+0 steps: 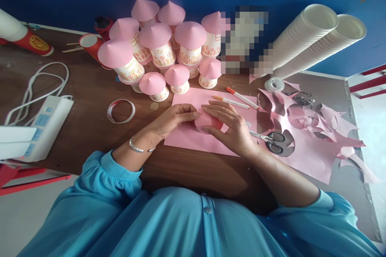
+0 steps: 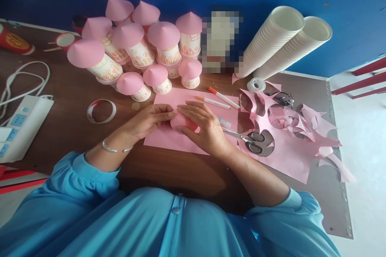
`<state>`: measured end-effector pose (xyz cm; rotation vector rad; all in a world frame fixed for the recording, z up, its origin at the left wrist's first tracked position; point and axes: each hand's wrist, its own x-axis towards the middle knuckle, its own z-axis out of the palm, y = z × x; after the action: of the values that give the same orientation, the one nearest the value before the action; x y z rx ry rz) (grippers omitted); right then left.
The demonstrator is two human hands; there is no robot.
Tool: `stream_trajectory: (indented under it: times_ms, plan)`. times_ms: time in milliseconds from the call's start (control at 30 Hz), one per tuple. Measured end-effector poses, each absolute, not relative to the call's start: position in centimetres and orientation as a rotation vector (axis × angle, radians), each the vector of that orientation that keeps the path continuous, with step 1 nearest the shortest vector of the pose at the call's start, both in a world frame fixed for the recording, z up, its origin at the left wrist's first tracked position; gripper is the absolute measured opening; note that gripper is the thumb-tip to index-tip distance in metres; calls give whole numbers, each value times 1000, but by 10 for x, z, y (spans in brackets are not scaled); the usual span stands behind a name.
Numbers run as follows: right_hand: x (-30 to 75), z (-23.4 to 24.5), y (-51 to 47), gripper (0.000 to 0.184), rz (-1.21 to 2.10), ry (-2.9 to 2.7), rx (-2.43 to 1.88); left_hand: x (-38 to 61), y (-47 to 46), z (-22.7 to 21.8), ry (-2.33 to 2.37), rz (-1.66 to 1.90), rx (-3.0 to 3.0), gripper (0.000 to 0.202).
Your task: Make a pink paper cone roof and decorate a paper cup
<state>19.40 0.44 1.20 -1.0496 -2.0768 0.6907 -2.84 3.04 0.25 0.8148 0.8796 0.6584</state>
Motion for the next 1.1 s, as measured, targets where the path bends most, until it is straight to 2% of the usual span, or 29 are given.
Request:
stream_trajectory:
  times_ms: [100,267,367,500,633,733,867,933,1000,1100]
  plan:
    - [194,11,4,45,695,-2071,-1032,-27,30,4,861,669,804,37]
    - [198,10,3,60,641,-2038,-999,-27,29,4,860,669,793,38]
    - [202,11,4,59,599,-2017,-1035,-29,31,1,901,682,861,38]
    - [205,12,4,58,563,-2015,-1031,-36,35,1,1013,716,1119,36]
    - [203,10,2,60,564,-2033,-1004,-44,38,6,1177,690,1562,23]
    - [201,9,1,61,579,-2042,-1006,-45,36,7,1136,592,1872,34]
    - [200,9,0,61,600,-2053,-1016,-36,31,-4,1052,535,2030,67]
    - [200,9,0,58,606,-2066,-1003,-29,28,-11,1070,528,2072,77]
    - [199,9,1,54,611,-2078,-979,-24,27,-14,1098,531,2097,76]
    - [197,8,1,47,628,-2088,-969,-18,26,-15,1111,538,2081,63]
